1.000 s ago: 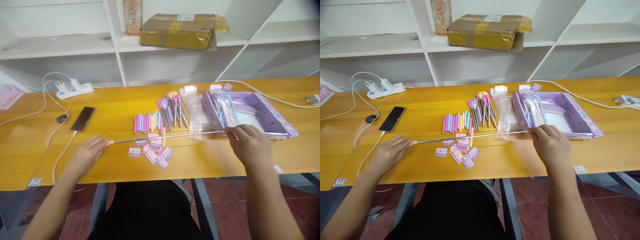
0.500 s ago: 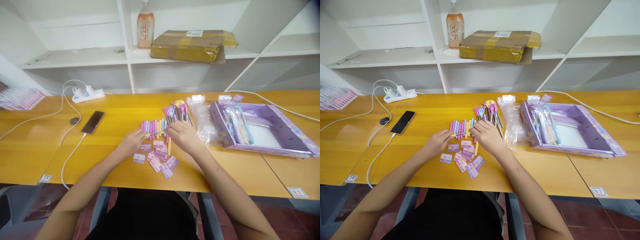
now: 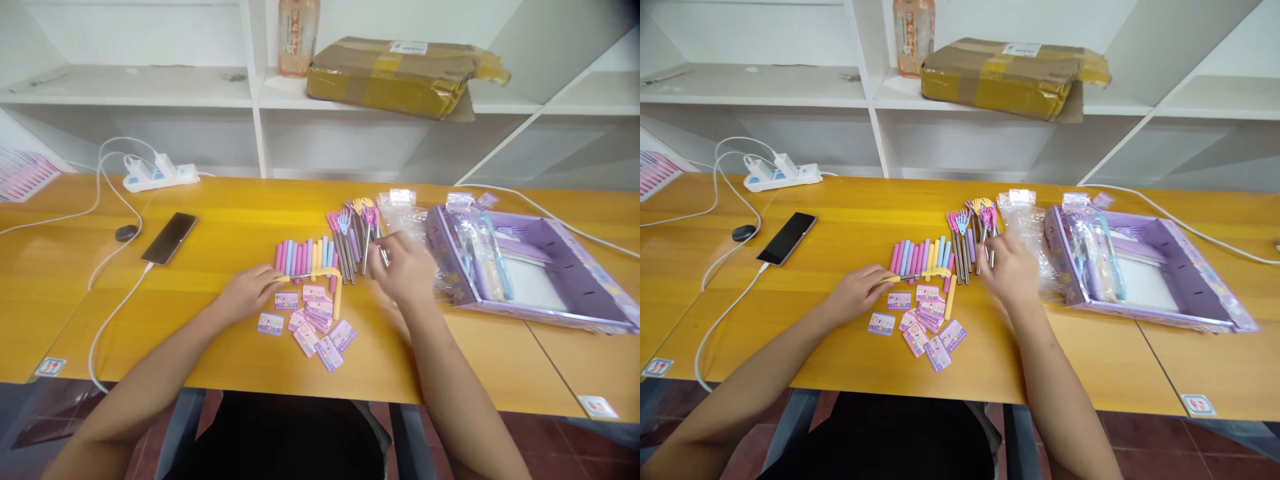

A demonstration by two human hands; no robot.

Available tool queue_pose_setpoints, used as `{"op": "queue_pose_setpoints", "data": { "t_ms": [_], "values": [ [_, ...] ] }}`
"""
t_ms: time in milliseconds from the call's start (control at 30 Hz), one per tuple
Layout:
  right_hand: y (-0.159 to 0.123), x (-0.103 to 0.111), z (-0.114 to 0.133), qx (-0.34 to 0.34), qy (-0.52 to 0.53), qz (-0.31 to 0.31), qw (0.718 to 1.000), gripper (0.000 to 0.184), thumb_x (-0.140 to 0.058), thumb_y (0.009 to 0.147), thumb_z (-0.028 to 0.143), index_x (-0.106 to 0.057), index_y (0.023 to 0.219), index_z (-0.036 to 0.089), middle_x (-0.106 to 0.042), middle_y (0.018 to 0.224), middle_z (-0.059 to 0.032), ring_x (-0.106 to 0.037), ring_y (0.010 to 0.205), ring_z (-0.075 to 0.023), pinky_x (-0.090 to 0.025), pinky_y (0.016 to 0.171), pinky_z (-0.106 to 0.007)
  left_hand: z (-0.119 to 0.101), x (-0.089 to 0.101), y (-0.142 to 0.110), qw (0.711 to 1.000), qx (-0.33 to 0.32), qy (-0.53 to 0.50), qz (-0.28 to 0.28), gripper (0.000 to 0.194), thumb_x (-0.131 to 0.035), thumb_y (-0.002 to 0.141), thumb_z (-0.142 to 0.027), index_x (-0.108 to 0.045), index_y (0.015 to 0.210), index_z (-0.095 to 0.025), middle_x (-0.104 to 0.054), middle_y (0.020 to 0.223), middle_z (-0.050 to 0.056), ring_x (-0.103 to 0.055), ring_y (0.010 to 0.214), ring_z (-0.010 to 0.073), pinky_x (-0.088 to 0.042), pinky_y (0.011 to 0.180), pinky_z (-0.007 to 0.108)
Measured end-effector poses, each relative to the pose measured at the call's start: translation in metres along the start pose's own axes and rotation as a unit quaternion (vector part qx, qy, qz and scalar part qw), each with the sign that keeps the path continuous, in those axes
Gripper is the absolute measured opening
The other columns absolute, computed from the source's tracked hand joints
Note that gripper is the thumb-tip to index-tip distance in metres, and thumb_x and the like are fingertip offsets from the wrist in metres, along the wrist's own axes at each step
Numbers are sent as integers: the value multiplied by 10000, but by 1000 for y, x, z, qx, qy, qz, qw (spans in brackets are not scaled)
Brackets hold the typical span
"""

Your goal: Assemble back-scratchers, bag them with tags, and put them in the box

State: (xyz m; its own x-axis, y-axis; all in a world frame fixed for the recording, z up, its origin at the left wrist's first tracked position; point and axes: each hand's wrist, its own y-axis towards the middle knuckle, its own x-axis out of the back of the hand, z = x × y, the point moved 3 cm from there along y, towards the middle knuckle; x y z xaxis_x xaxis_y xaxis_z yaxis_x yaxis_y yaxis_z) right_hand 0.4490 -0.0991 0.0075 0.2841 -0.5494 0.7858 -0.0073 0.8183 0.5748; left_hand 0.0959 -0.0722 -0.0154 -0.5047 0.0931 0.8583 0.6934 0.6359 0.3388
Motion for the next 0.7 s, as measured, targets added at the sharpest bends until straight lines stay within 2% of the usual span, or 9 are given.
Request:
{"op": "queue_pose_setpoints", "data": {
  "t_ms": [67,100,167,233,300,433,533,700],
  "values": [
    [0,9,-32,-173,-105,-7,979,386,-537,1068,441,-757,1134,131,-728,1181,-221,-716,856,-294,-520,766,-428,3,0,0,1000,7,1,5,322,-476,1168,-351,-719,1299,-185,-771,1138,85,-748,1029,207,-599,914,343],
    [-2,12,-47,-242,-141,15,960,445,-540,1055,469,-744,1196,100,-707,1243,-266,-729,895,-329,-535,792,-464,4,0,0,1000,11,-1,8,327,-471,1169,-360,-717,1300,-189,-772,1146,87,-748,1037,209,-597,920,344],
    [-6,12,-71,-337,-176,101,919,590,-555,1029,550,-698,1295,43,-685,1292,-329,-740,1011,-411,-554,882,-550,6,0,0,1000,19,-8,17,338,-462,1171,-379,-715,1303,-199,-775,1154,89,-747,1047,213,-592,926,346],
    [-11,10,-84,-389,-184,181,884,704,-587,996,623,-657,1348,16,-695,1279,-350,-720,1129,-471,-545,972,-611,6,-1,0,999,32,-19,25,352,-453,1171,-395,-715,1307,-204,-774,1159,92,-744,1051,219,-587,935,355],
    [-13,8,-89,-397,-182,211,874,740,-649,956,632,-635,1371,19,-709,1265,-348,-702,1182,-488,-542,1007,-624,6,-1,0,998,44,-31,32,362,-449,1170,-406,-717,1307,-205,-770,1164,93,-743,1059,226,-584,943,365],
    [-12,10,-88,-352,-173,158,906,581,-640,982,499,-650,1343,44,-736,1204,-310,-718,1118,-444,-557,971,-574,6,-2,1,996,62,-56,42,356,-461,1162,-416,-719,1310,-220,-765,1180,86,-741,1072,232,-577,943,369],
    [-12,12,-88,-341,-164,135,916,454,-586,1016,443,-704,1282,95,-732,1230,-269,-721,1084,-410,-552,956,-554,7,-2,2,994,72,-71,45,348,-468,1158,-416,-709,1327,-229,-760,1190,80,-738,1072,230,-569,938,364],
    [-11,9,-87,-337,-159,157,915,401,-626,1001,470,-754,1187,139,-720,1262,-238,-719,1061,-376,-554,915,-516,5,-2,3,993,71,-76,50,352,-467,1158,-419,-710,1305,-211,-753,1160,81,-732,1051,231,-558,922,360]
  ]
}}
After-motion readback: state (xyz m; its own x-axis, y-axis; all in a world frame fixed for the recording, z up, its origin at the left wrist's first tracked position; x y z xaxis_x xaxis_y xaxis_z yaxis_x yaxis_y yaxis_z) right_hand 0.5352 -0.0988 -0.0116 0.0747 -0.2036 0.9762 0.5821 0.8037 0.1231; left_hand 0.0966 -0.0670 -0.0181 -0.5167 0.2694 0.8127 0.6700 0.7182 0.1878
